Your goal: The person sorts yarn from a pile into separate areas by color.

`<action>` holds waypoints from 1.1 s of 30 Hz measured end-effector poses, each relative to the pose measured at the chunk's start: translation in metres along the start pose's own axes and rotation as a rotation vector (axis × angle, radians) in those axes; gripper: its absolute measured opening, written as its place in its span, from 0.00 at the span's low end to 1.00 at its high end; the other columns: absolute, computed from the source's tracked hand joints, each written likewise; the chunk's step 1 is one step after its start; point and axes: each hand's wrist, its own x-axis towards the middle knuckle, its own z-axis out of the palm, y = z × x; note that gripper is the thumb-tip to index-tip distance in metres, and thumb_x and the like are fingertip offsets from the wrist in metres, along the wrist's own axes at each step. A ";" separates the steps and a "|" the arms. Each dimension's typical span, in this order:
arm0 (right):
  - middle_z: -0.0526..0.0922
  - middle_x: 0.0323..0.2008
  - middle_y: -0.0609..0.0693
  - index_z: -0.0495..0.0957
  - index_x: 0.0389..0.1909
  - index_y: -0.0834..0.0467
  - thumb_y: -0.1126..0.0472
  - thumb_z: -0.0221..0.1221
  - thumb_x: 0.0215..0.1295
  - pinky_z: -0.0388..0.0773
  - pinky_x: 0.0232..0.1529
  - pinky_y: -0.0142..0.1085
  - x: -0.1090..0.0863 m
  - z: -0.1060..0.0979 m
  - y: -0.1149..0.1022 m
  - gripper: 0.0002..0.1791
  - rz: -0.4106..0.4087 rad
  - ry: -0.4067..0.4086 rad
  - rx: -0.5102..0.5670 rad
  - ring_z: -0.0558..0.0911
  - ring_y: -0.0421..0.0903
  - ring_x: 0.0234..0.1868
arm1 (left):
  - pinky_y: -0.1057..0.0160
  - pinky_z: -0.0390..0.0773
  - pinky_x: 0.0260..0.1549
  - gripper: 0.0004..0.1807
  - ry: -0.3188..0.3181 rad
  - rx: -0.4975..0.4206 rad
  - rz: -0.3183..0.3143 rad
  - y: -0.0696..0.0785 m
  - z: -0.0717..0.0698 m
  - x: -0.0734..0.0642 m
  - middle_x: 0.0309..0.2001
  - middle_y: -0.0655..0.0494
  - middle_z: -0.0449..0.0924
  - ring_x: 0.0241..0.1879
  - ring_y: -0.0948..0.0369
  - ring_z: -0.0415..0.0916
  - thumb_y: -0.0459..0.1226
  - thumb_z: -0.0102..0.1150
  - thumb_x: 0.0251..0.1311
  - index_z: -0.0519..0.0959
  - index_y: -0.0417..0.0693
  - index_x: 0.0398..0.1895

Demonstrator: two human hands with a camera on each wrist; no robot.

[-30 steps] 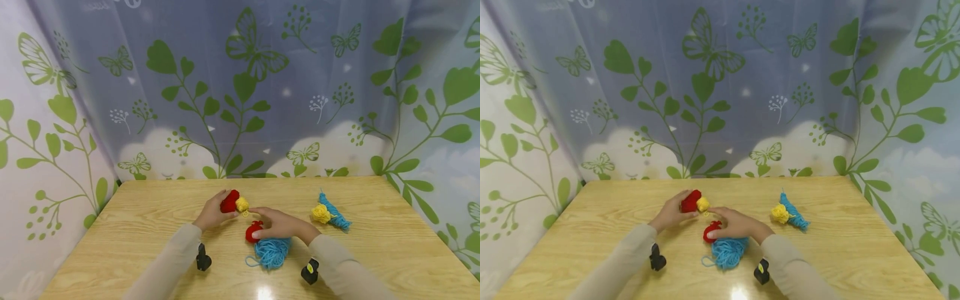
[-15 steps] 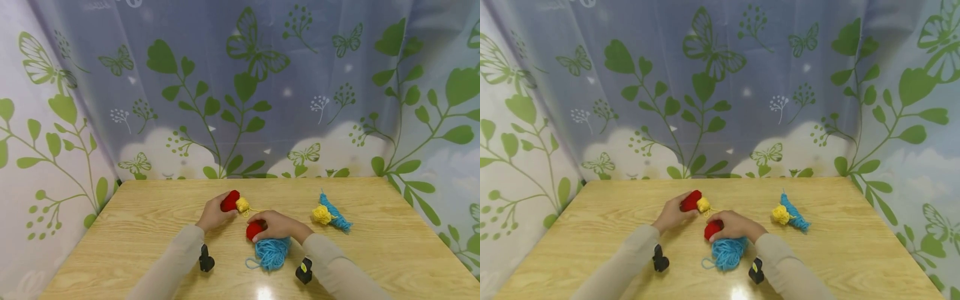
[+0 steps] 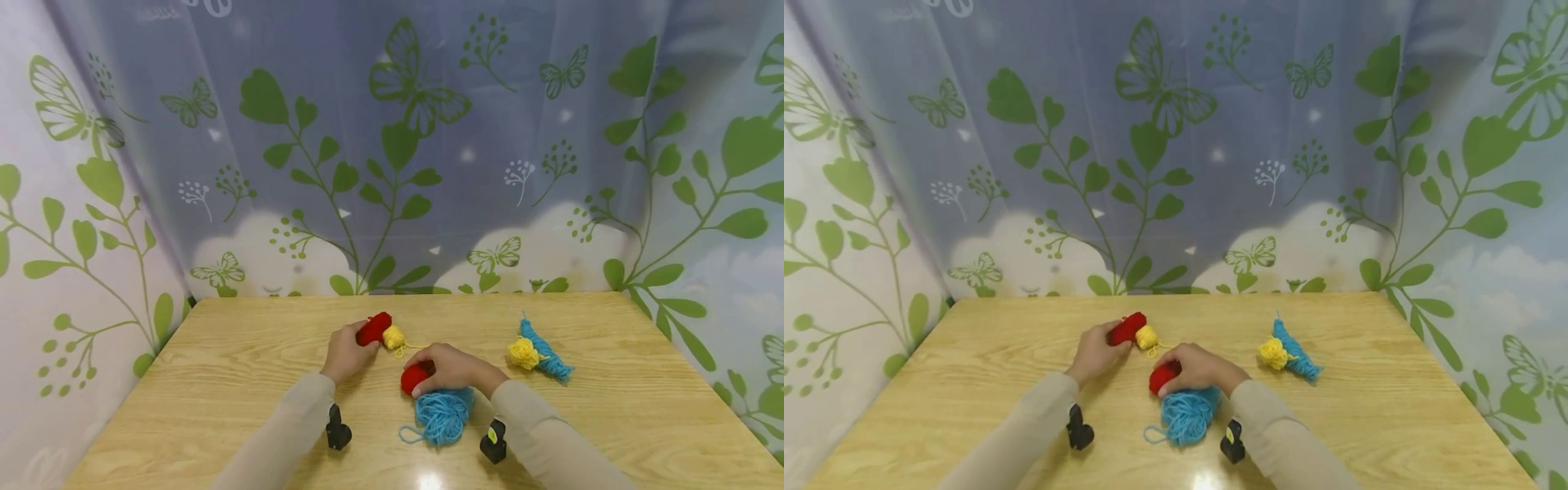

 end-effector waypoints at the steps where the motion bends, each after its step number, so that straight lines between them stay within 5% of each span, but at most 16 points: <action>1: 0.83 0.45 0.49 0.80 0.52 0.60 0.53 0.70 0.55 0.76 0.44 0.33 0.000 0.000 0.000 0.25 0.001 0.001 0.003 0.78 0.42 0.43 | 0.52 0.79 0.46 0.26 0.010 -0.007 0.002 0.000 0.000 0.000 0.52 0.39 0.79 0.48 0.48 0.79 0.35 0.66 0.55 0.76 0.33 0.57; 20: 0.83 0.44 0.47 0.81 0.51 0.58 0.53 0.70 0.55 0.76 0.44 0.34 0.001 0.002 0.002 0.23 0.014 0.012 0.033 0.78 0.42 0.42 | 0.52 0.81 0.44 0.15 0.105 -0.066 -0.025 -0.005 -0.003 0.000 0.44 0.43 0.84 0.45 0.49 0.81 0.31 0.67 0.55 0.83 0.36 0.47; 33: 0.84 0.42 0.48 0.81 0.51 0.60 0.54 0.70 0.54 0.77 0.42 0.34 0.000 0.001 0.001 0.24 0.015 0.016 0.031 0.78 0.42 0.41 | 0.55 0.83 0.40 0.16 0.155 -0.107 -0.107 -0.012 -0.049 -0.018 0.43 0.41 0.84 0.42 0.50 0.82 0.32 0.66 0.56 0.83 0.36 0.48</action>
